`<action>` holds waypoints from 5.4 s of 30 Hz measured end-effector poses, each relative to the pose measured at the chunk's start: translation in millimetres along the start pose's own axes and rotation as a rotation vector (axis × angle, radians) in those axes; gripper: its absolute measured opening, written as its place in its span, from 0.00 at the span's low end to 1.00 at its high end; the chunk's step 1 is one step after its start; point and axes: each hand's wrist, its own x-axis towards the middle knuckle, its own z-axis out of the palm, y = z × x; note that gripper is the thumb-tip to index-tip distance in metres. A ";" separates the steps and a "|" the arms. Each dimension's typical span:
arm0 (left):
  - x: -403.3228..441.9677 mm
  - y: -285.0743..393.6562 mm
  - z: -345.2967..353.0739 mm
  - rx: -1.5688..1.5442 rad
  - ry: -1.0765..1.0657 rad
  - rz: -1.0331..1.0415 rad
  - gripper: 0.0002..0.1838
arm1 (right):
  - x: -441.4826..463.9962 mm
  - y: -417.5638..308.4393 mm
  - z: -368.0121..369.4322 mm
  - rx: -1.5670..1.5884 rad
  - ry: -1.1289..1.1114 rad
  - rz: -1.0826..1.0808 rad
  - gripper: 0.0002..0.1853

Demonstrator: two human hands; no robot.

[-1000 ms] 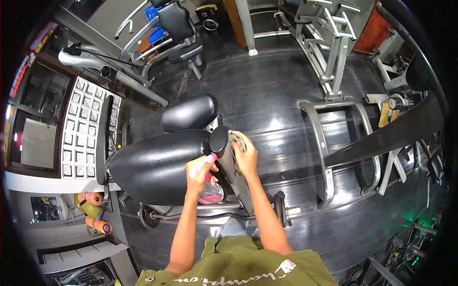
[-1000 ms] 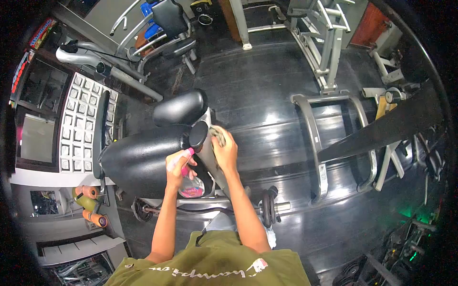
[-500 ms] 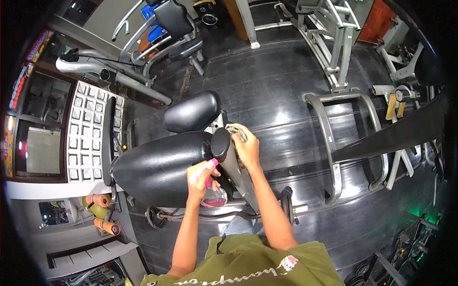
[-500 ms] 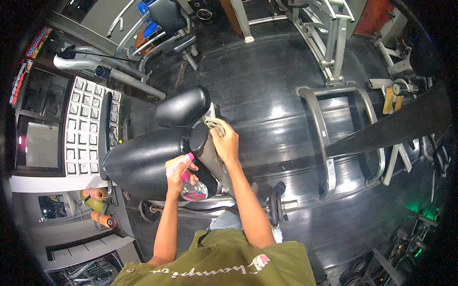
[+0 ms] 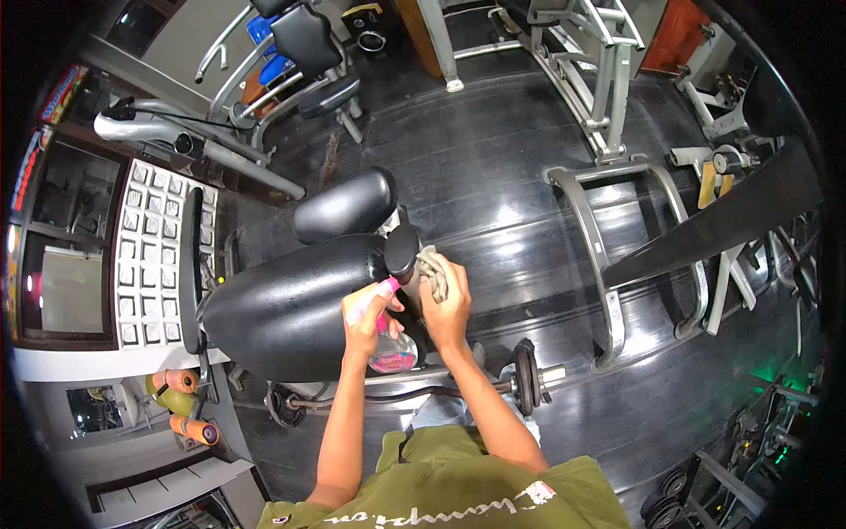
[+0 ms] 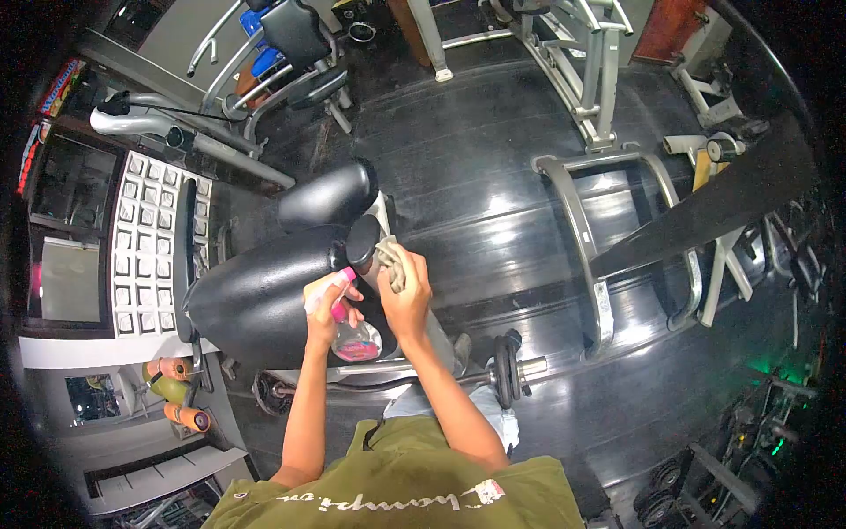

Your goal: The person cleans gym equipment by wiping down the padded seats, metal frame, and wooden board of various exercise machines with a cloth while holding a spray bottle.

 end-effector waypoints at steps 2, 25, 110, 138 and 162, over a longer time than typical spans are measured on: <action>1.9 -2.3 -2.8 -0.009 -0.032 0.020 0.17 | -16.1 14.4 -2.2 -0.060 -0.003 -0.099 0.20; -2.5 -19.8 -1.1 -0.110 -0.315 0.135 0.17 | -97.1 89.4 -27.3 -0.203 0.076 -0.036 0.21; -47.5 -99.2 6.1 0.307 -0.651 -0.151 0.12 | -128.1 170.8 -64.5 -0.271 0.088 0.384 0.19; -59.3 -102.5 3.1 0.302 -0.461 -0.307 0.07 | -113.0 234.7 -88.8 -0.167 -0.191 0.576 0.17; -70.6 -116.9 1.3 0.339 -0.464 -0.109 0.09 | -144.6 177.4 -71.3 -0.190 0.074 0.387 0.16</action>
